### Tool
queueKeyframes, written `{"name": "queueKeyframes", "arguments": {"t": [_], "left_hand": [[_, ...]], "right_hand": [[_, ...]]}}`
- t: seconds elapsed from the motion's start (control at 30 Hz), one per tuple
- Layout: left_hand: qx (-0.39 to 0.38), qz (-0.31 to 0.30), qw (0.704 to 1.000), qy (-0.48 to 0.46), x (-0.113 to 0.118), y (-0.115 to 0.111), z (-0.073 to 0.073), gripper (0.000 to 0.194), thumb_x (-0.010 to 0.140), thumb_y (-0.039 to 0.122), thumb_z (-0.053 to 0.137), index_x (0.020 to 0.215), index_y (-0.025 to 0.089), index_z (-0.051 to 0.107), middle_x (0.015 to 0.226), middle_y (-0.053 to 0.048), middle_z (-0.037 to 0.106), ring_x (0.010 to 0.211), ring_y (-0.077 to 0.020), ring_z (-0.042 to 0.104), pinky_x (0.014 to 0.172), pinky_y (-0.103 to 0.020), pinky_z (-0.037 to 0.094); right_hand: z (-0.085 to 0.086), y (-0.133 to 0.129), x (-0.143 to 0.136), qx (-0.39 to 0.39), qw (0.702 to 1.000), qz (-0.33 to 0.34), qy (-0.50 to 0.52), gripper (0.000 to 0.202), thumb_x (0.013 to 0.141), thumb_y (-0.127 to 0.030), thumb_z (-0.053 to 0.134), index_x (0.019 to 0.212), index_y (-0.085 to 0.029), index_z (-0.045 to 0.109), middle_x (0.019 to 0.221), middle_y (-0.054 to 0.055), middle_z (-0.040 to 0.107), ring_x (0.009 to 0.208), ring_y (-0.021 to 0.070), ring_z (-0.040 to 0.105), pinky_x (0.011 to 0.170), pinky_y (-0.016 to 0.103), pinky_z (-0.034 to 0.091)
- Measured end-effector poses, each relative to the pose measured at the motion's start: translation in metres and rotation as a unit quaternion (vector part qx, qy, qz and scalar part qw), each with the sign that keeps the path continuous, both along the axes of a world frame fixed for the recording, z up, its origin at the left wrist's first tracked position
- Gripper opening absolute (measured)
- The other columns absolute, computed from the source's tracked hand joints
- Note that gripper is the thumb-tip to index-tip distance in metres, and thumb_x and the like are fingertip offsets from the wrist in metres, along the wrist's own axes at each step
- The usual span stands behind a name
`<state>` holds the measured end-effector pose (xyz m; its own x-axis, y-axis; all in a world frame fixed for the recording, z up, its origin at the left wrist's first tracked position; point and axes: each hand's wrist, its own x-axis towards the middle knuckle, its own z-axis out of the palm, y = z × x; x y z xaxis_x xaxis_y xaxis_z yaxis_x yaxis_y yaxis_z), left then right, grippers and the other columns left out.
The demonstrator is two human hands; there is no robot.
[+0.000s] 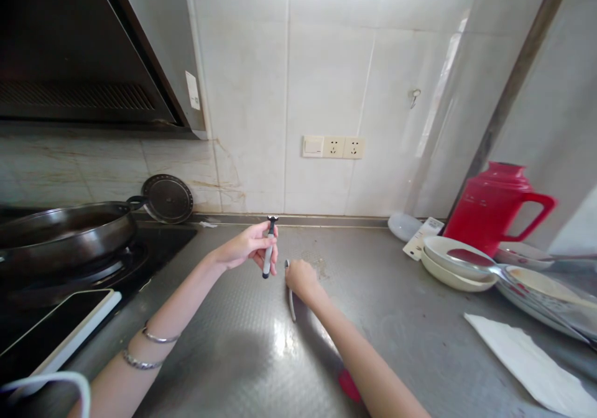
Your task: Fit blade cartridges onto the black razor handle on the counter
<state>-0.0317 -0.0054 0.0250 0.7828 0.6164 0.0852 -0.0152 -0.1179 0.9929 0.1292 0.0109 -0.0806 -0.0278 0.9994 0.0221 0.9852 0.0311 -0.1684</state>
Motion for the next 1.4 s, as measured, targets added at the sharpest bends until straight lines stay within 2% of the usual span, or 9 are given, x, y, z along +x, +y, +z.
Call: {"name": "queueKeyframes", "arguments": {"t": [0.1,0.2,0.27,0.37,0.53,0.7,1.4], "left_hand": [[0.0,0.007,1.0,0.001,0.0,0.001,0.0,0.024,0.082,0.034,0.052,0.089,0.02,0.034,0.067,-0.004,0.064,0.054,-0.0186,0.065,0.048,-0.027,0.05],[0.006,0.021,1.0,-0.004,0.0,0.002,-0.002,0.024,0.082,0.034,0.052,0.09,0.02,0.033,0.067,-0.004,0.064,0.056,-0.0198,0.065,0.048,-0.028,0.051],[0.009,0.032,0.999,-0.009,0.001,0.004,-0.004,0.024,0.082,0.034,0.052,0.09,0.02,0.033,0.068,-0.003,0.064,0.056,-0.0204,0.066,0.048,-0.029,0.051],[0.017,0.051,0.998,-0.014,0.004,0.007,-0.008,0.024,0.082,0.035,0.051,0.091,0.02,0.033,0.067,-0.003,0.064,0.056,-0.0204,0.066,0.048,-0.029,0.051],[0.023,0.067,0.997,-0.005,0.009,0.009,-0.014,0.026,0.081,0.035,0.053,0.09,0.02,0.034,0.068,-0.004,0.064,0.056,-0.0204,0.066,0.048,-0.029,0.051],[0.022,0.07,0.997,0.007,0.011,0.01,-0.017,0.027,0.08,0.036,0.054,0.09,0.02,0.035,0.067,-0.003,0.064,0.055,-0.0195,0.066,0.047,-0.027,0.051],[0.011,0.1,0.995,0.006,0.013,0.012,-0.02,0.029,0.078,0.035,0.058,0.091,0.019,0.038,0.075,-0.005,0.063,0.055,-0.0212,0.066,0.044,-0.03,0.052]], "right_hand": [[0.015,0.012,0.025,0.014,1.0,0.014,0.002,0.04,0.088,-0.035,0.036,0.09,-0.011,0.069,0.092,0.021,0.068,0.085,0.0272,0.065,0.067,0.03,0.046],[0.03,0.023,0.056,0.031,0.999,0.044,0.004,0.037,0.086,-0.038,0.04,0.088,-0.014,0.069,0.093,0.018,0.068,0.088,0.0248,0.064,0.069,0.027,0.043],[0.032,0.026,0.072,0.035,0.997,0.07,0.006,0.032,0.085,-0.035,0.043,0.089,-0.017,0.069,0.092,0.014,0.069,0.087,0.0224,0.063,0.068,0.025,0.041],[0.024,0.027,0.083,0.031,0.994,0.107,0.01,0.027,0.083,-0.028,0.045,0.088,-0.019,0.07,0.089,0.01,0.07,0.083,0.0197,0.063,0.066,0.023,0.04],[0.005,0.029,0.085,-0.001,0.985,0.173,0.025,0.023,0.077,-0.02,0.051,0.088,-0.022,0.072,0.086,0.006,0.071,0.077,0.0156,0.063,0.065,0.02,0.039],[0.0,0.032,0.084,-0.02,0.978,0.203,0.038,0.025,0.074,-0.02,0.055,0.092,-0.021,0.072,0.085,0.006,0.071,0.073,0.0158,0.062,0.062,0.02,0.039],[-0.005,0.035,0.082,-0.01,0.977,0.209,0.051,0.02,0.071,-0.019,0.057,0.085,-0.019,0.072,0.084,0.005,0.07,0.073,0.0147,0.06,0.062,0.02,0.038]]}}
